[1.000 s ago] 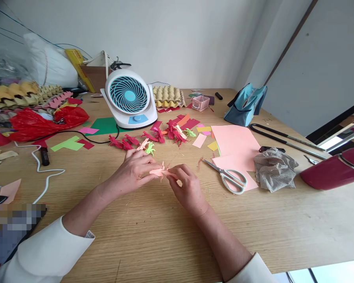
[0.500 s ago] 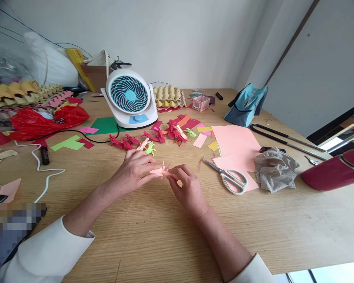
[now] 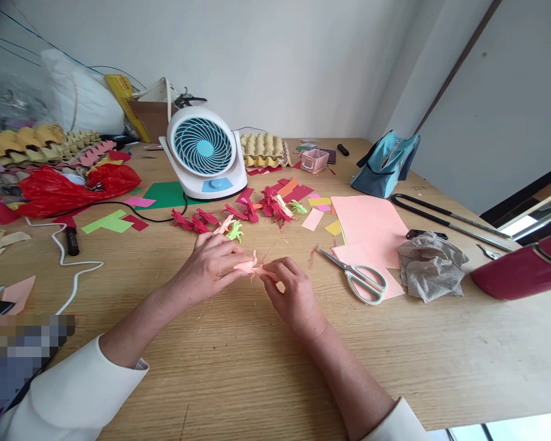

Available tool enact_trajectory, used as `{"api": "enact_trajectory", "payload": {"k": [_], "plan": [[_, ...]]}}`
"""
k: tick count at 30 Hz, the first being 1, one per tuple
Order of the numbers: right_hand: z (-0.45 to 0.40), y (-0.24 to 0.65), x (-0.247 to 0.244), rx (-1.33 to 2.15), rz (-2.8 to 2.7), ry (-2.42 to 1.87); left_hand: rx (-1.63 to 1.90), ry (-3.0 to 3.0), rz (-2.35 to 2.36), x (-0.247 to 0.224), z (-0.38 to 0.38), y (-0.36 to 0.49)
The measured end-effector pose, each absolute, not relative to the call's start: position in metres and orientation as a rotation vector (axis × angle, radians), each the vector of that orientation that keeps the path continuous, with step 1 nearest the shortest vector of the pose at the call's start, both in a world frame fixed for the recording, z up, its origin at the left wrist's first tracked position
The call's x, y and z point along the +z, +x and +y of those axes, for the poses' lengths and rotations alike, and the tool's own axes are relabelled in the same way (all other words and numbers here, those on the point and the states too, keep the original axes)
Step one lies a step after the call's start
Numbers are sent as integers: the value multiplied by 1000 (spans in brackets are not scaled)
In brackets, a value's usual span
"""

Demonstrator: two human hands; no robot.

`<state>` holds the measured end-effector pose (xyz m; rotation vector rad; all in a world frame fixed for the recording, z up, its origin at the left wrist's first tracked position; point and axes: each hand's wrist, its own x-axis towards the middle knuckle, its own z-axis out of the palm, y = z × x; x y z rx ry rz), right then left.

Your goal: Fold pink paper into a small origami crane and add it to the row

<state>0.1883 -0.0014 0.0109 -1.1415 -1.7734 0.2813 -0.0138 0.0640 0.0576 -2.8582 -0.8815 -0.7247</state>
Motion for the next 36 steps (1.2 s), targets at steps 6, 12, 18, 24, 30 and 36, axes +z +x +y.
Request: {"api": "enact_trajectory", "payload": {"k": [6,12,18,24,30,36], "plan": [[-2,187,11,320,-1778,-1136,-695,-2855,-861,59,62,-14],[-2,187,11,304,-1779,-1131,-696,-2858,-854,60,60,-14],[-3,186,12,287,-1799,-1117,-721,-2841,-839,57,59,-12],[-3,186,10,292,-1805,-1122,-724,-2817,-849,57,58,-12],[-2,186,9,302,-1791,-1131,-731,-2795,-841,60,56,-12],[-2,187,10,296,-1774,-1150,-766,-2776,-844,61,56,-13]]}}
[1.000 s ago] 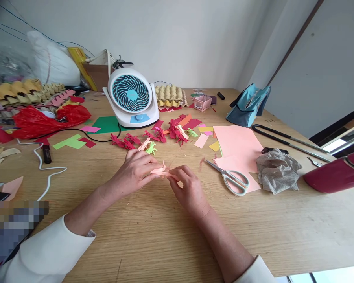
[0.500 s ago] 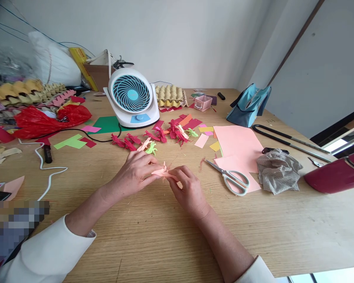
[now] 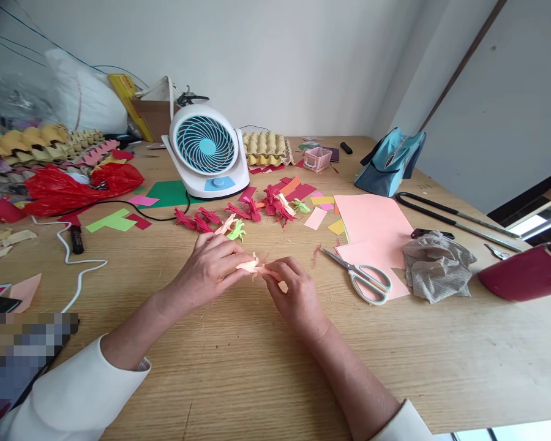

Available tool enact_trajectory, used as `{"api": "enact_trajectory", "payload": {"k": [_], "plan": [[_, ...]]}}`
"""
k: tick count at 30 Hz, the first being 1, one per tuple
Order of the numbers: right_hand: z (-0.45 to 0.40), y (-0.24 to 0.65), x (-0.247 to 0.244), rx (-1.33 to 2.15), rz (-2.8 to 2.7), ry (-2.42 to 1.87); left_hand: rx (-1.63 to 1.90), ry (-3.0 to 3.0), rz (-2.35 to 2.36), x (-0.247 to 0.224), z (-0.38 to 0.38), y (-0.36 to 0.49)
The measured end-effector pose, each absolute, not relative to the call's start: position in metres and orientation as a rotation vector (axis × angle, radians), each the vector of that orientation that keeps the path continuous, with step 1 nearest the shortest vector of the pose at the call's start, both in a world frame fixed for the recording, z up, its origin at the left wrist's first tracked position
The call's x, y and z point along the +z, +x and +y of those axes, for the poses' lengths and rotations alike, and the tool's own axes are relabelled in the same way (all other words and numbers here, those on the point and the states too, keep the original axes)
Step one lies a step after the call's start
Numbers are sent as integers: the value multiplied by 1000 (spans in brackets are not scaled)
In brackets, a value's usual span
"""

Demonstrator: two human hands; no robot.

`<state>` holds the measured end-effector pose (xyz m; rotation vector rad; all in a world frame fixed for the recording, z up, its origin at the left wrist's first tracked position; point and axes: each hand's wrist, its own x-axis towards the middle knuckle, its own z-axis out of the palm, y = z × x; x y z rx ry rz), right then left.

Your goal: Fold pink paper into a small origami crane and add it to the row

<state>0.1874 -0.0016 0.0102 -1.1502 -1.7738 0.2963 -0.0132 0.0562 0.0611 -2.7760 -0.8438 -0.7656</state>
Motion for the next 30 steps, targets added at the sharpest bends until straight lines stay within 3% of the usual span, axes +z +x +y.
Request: {"api": "enact_trajectory", "payload": {"k": [30], "plan": [[-4,186,13,261,-1805,-1136,-645,-2759,-765,57,51,-9]]}}
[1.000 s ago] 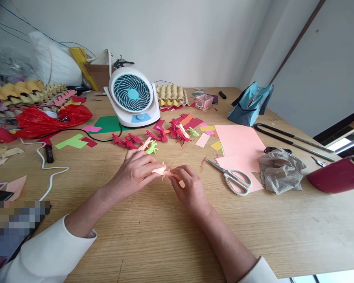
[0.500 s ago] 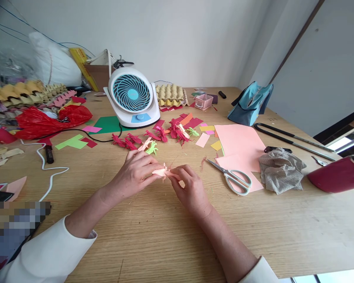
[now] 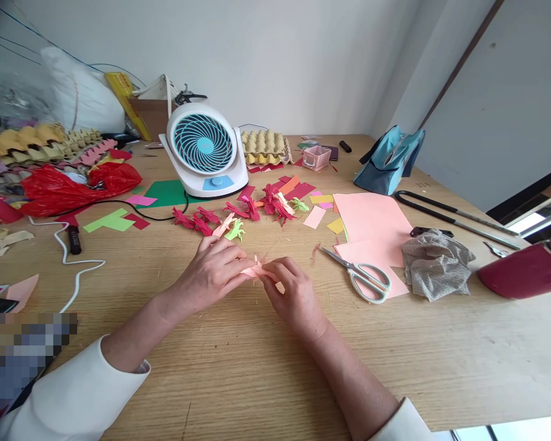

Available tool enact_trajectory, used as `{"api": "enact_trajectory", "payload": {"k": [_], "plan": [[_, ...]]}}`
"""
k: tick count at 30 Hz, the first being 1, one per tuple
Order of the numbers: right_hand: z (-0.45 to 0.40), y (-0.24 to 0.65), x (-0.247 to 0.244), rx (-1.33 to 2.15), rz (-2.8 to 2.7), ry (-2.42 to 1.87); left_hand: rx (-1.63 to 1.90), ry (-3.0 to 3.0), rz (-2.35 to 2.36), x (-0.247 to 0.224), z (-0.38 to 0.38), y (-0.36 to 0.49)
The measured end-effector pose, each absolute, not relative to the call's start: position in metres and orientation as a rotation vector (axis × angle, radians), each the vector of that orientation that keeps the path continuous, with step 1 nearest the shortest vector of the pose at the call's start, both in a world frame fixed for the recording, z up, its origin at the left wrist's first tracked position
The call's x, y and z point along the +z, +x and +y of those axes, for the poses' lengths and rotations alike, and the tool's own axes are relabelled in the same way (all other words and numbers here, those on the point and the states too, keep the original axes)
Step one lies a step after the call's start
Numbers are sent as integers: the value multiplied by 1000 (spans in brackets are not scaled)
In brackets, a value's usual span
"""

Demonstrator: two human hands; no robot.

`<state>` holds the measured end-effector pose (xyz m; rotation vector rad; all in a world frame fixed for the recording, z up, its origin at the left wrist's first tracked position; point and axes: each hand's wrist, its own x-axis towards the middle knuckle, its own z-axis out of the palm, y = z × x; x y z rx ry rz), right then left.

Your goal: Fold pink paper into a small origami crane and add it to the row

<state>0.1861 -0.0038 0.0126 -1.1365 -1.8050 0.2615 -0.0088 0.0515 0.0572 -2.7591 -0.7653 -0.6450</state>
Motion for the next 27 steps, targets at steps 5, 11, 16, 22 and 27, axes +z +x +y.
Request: {"api": "enact_trajectory", "payload": {"k": [5,11,16,22,27], "plan": [[-3,188,12,236,-1783,-1144,-661,-2766,-817,57,54,-9],[-3,189,14,244,-1796,-1130,-779,-2827,-882,58,55,-11],[-4,188,14,273,-1801,-1125,-793,-2842,-898,56,56,-12],[-4,188,12,294,-1793,-1152,-798,-2792,-901,54,57,-13],[-3,187,12,290,-1788,-1149,-792,-2765,-896,54,58,-14]]}}
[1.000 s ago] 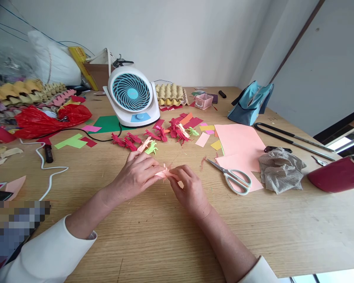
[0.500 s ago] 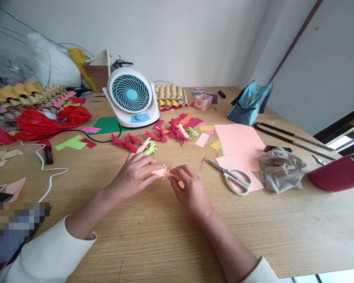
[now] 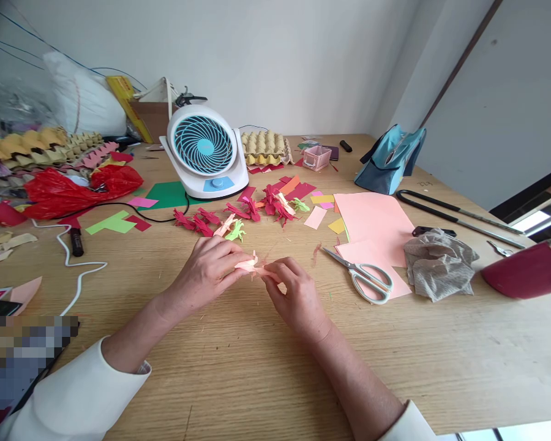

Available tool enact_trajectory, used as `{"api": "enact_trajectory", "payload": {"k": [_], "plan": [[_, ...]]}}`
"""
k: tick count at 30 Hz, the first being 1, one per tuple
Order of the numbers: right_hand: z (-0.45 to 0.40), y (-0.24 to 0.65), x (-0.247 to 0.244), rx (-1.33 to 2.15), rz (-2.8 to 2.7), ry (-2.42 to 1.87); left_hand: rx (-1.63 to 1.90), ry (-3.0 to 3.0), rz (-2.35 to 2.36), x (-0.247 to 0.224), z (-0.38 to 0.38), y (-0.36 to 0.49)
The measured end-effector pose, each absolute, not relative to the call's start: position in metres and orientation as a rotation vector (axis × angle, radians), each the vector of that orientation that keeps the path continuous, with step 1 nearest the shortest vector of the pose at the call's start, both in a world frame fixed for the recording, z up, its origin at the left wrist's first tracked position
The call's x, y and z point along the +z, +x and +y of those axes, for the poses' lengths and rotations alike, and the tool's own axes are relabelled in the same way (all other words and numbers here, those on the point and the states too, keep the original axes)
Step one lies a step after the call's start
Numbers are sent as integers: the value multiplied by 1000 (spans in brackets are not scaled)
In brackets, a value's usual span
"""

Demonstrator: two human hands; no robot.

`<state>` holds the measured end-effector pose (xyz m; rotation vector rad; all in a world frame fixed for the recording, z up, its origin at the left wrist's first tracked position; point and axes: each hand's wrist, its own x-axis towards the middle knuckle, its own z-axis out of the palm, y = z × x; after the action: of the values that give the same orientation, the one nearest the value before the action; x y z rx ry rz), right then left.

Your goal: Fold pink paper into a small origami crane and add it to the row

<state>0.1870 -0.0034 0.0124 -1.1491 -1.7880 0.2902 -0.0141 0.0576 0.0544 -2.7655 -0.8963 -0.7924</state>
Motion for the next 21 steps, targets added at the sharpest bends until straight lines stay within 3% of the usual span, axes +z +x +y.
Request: {"api": "enact_trajectory", "payload": {"k": [21], "plan": [[-5,186,7,150,-1893,-1160,-791,-2882,-922,54,55,-11]]}}
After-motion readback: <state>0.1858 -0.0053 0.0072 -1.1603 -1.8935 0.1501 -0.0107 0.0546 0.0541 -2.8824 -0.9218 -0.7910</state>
